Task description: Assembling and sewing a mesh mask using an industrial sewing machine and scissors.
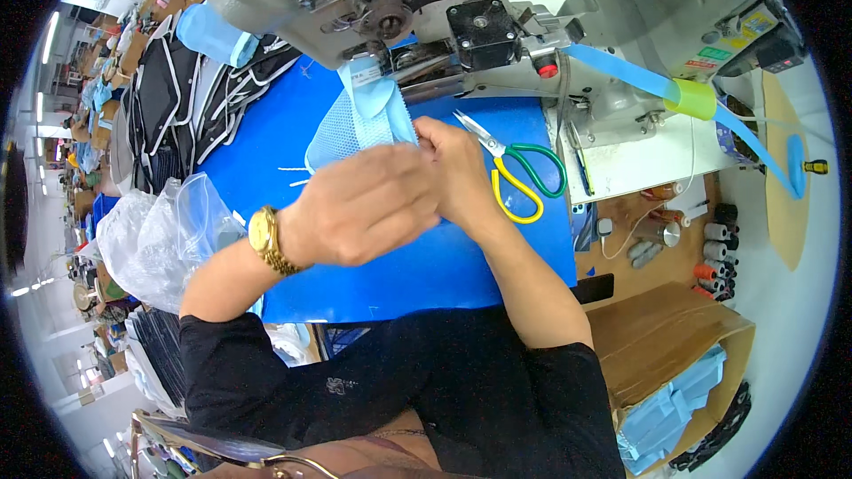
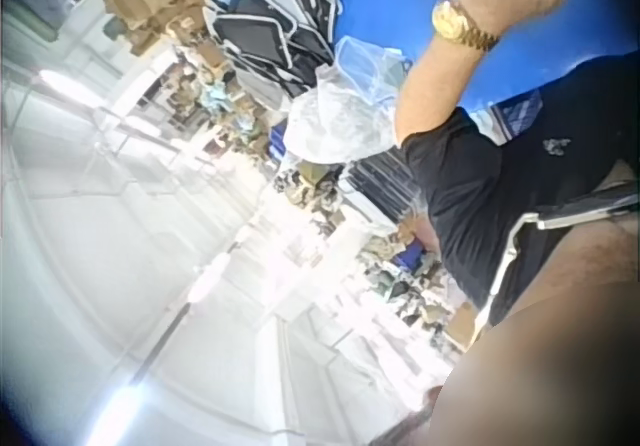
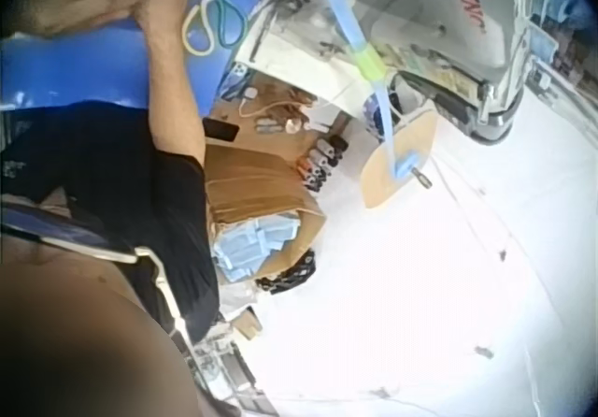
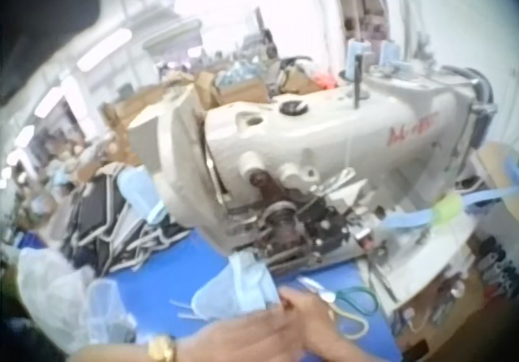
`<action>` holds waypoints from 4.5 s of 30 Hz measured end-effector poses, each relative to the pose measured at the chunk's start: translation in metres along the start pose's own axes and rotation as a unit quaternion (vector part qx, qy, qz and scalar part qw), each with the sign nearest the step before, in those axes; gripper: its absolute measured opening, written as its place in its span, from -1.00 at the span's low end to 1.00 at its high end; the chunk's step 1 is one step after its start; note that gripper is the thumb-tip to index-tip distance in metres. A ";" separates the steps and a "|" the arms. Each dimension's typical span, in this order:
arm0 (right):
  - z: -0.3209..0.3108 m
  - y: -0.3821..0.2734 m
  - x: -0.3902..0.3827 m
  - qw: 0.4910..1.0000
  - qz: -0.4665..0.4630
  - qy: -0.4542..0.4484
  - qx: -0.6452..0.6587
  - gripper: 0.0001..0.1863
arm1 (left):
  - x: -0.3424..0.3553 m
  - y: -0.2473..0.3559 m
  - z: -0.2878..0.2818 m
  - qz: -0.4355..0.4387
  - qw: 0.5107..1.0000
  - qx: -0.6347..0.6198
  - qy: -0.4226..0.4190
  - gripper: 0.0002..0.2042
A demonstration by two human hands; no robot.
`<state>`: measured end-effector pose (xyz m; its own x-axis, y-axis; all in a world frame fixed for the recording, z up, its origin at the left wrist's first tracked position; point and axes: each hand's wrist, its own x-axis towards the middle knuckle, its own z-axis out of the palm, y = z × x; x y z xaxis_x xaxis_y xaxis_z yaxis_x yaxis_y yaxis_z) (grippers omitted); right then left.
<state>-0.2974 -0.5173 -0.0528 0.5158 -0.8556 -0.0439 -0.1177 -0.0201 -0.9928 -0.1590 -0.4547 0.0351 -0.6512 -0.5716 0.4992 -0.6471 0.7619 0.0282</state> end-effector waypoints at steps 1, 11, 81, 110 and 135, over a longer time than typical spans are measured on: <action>0.001 -0.002 -0.003 0.997 -0.053 0.017 -0.046 -0.85 | 0.003 -0.004 -0.001 0.016 0.999 0.046 0.014 -0.84; -0.003 -0.021 0.001 0.997 -0.079 0.012 0.010 -0.84 | 0.001 -0.033 -0.006 -0.164 0.967 0.188 -0.045 -0.68; -0.017 -0.038 0.027 0.986 -0.142 0.043 -0.079 -0.83 | -0.011 -0.054 0.007 -0.140 0.980 0.131 0.048 -0.80; -0.015 -0.042 0.033 0.978 -0.150 0.102 -0.100 -0.81 | -0.004 -0.046 0.008 -0.157 0.966 0.204 0.021 -0.81; -0.002 -0.023 -0.005 0.995 -0.023 0.091 0.025 -0.81 | 0.001 -0.045 -0.016 -0.130 0.979 0.147 -0.059 -0.75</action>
<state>-0.2984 -0.5138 -0.0291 0.3567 -0.9340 0.0188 -0.0518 -0.0399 -0.9979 -0.1242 -0.4845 0.0482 -0.4800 -0.7790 0.4035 -0.8717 0.4754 -0.1191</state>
